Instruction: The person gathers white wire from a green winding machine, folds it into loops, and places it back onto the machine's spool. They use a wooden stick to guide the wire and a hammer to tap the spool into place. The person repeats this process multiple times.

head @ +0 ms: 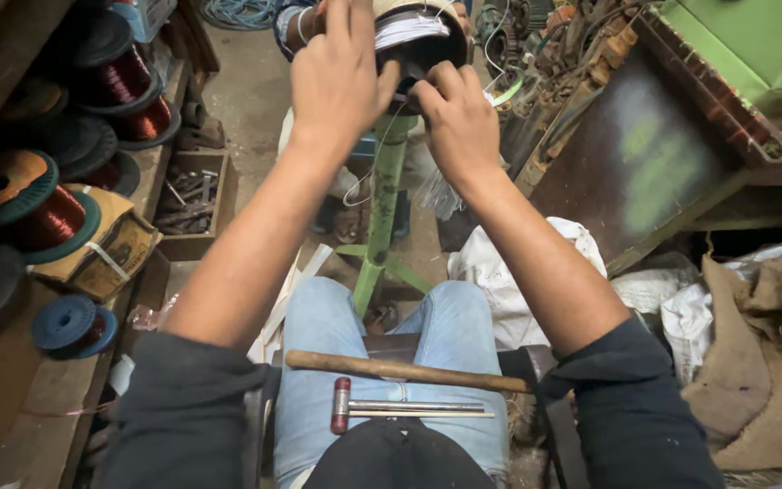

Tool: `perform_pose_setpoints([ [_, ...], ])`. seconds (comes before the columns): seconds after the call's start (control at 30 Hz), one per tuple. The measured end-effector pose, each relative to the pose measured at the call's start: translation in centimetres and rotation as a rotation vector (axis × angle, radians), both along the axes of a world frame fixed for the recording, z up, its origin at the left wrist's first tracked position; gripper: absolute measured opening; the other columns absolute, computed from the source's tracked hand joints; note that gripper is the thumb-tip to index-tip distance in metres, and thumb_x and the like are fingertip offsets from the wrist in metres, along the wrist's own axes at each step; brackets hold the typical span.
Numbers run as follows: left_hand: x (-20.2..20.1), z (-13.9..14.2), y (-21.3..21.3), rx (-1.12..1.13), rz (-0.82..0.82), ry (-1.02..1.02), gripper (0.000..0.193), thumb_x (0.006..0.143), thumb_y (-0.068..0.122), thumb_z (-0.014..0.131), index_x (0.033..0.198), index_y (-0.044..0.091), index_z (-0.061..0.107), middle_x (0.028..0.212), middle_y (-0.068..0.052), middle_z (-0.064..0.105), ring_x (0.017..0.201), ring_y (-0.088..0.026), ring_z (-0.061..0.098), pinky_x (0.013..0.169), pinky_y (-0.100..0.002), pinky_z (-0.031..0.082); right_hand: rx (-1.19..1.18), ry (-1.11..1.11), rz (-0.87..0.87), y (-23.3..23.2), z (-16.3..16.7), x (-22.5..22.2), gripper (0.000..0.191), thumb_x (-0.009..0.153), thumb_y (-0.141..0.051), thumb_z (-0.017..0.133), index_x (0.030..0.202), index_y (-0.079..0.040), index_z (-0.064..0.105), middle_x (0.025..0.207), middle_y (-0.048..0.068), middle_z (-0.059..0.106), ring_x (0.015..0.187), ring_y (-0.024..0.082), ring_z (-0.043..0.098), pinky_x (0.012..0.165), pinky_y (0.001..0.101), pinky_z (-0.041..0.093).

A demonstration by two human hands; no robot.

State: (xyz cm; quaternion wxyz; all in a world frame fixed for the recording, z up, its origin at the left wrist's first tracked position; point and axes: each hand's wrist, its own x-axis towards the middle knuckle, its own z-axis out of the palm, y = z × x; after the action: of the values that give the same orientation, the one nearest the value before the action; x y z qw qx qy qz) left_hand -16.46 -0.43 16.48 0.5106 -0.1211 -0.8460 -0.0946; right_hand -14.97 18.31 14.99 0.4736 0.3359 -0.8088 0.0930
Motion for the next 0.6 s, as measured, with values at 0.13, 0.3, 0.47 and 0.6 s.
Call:
perform_pose_setpoints([
  [0.13,-3.4,0.5,-0.7,-0.114,0.151,0.072,0.045,0.079,0.012,0.071,0.123,0.011,0.063,0.097,-0.011,0.069,0.064,-0.029,0.069,0.051,-0.039,0.054,0.063,0.069,-0.099,-0.5,-0.6,-1.0,0.01,0.086,-0.011,0.066,0.096,-0.013,0.067,0.097,0.007,0.058,0.092,0.027,0.059,0.069,0.0394,0.052],
  [0.3,-4.7,-0.2,-1.2,-0.123,0.037,0.148,0.043,0.084,0.011,0.071,0.127,0.011,0.062,0.089,-0.006,0.068,0.072,-0.027,0.069,0.06,-0.04,0.053,0.089,0.143,-0.16,-1.8,-0.2,-3.1,0.003,0.084,-0.014,0.065,0.086,-0.013,0.062,0.094,0.007,0.057,0.093,0.028,0.059,0.069,0.0404,0.051],
  [0.47,-2.1,0.8,-2.5,-0.164,-0.145,0.1,0.05,0.087,0.025,0.071,0.13,0.001,0.061,0.088,-0.011,0.068,0.07,-0.03,0.068,0.059,-0.041,0.053,0.119,0.035,-0.07,-0.9,0.4,-2.6,0.01,0.087,-0.01,0.067,0.097,-0.01,0.065,0.101,0.01,0.063,0.1,0.031,0.061,0.08,0.0413,0.054],
  [0.6,-2.8,0.5,-6.3,0.342,-0.597,-0.117,0.039,0.103,0.038,0.062,0.115,0.001,0.059,0.098,-0.011,0.073,0.08,-0.031,0.067,0.073,-0.038,0.055,-0.071,-0.038,0.132,3.6,-4.4,2.5,0.038,0.09,-0.005,0.074,0.127,-0.005,0.07,0.12,0.013,0.07,0.102,0.031,0.062,0.09,0.0426,0.053],
])
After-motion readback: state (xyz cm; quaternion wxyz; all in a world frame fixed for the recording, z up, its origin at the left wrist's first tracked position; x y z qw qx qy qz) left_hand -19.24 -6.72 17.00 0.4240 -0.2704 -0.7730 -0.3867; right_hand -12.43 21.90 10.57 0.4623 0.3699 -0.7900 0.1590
